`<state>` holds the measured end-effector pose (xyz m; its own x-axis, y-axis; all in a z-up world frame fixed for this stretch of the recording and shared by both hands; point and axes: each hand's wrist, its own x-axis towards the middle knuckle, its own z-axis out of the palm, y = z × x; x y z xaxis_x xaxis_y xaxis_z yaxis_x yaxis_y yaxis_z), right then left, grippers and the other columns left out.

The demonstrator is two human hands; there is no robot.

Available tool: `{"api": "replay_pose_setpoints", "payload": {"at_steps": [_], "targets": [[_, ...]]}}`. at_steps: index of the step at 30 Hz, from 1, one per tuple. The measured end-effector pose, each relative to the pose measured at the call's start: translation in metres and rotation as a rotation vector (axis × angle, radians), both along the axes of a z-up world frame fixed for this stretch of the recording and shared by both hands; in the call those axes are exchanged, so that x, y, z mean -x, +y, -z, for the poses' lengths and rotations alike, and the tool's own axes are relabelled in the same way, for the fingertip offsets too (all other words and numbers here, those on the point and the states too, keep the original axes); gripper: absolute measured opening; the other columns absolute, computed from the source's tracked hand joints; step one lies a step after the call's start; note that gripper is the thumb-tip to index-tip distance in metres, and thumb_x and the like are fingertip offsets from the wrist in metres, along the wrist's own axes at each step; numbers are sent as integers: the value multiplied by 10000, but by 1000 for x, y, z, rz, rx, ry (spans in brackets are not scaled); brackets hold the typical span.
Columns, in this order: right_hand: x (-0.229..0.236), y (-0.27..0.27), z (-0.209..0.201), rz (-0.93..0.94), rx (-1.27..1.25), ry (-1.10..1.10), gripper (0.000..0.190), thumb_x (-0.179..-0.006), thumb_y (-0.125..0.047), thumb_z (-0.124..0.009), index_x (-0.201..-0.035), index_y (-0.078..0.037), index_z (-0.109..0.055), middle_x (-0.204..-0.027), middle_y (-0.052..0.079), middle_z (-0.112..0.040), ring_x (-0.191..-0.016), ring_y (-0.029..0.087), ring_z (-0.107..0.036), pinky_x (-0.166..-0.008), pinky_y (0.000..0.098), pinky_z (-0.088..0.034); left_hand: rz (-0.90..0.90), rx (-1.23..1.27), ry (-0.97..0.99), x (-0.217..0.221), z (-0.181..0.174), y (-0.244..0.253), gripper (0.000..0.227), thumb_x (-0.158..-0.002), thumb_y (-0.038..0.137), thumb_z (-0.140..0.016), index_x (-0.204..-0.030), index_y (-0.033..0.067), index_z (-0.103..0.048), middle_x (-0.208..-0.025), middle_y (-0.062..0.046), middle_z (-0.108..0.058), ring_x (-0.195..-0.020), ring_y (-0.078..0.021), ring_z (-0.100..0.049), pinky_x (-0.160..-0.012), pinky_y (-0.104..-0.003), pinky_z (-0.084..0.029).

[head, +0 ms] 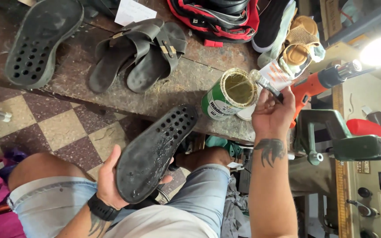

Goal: The person applies a thick, dark adhesive to the bottom of a black shoe insole using a brush. They repeatedly dip the brush into a green can of glue and spread the substance evenly across the insole's surface, covering the holes and edges.

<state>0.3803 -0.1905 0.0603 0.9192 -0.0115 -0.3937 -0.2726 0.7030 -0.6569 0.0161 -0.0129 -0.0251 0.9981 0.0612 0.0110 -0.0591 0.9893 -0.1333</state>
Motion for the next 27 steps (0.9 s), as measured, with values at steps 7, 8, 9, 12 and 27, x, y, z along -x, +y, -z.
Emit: {"api": "replay_pose_setpoints", "payload": {"at_steps": [7,8,9,12,27], "targets": [[3,-17,-13,-190,-26,-104,281,-1054,-340,-649,-969,-73,-675,-1038,157,-790,-868,223,-775,-836,356,-688,-26,50,-48,-8,-2,-11,614,-1071,453,-565,-1610,191,-429,-1581,-256,-511,-1443,-496,-483,-1163,-817,-291],[6,-15,-18,-145,-54,-94,152,-957,-157,-649,-991,-16,-694,-961,161,-778,-880,249,-777,-900,393,-688,0,54,-34,-8,-2,-11,736,-1049,552,-544,-1614,102,-405,-1593,-275,-484,-1455,-487,-473,-1177,-781,-316],[8,-13,-22,-100,-82,-85,168,-860,25,-647,-1013,40,-713,-885,166,-767,-892,276,-778,-965,430,-689,26,59,-20,-7,-2,-11,882,-1027,651,-523,-1619,13,-381,-1604,-294,-457,-1467,-477,-463,-1191,-746,-341],[-25,-38,8,-149,69,-309,181,-976,88,-682,-1098,-40,-723,-876,35,-682,-816,98,-696,-705,151,-616,-12,115,165,-13,-12,-16,575,-1017,504,-571,-1555,304,-535,-1567,-278,-525,-1372,-550,-527,-1040,-772,-456],[186,21,62,-366,550,-754,133,-1042,-124,-734,-1094,-64,-628,-1001,220,-702,-846,322,-784,-690,363,-701,6,181,96,-10,13,-23,668,-1046,417,-564,-1686,404,-371,-1653,-152,-462,-1357,-463,-549,-1056,-766,-458]]}}
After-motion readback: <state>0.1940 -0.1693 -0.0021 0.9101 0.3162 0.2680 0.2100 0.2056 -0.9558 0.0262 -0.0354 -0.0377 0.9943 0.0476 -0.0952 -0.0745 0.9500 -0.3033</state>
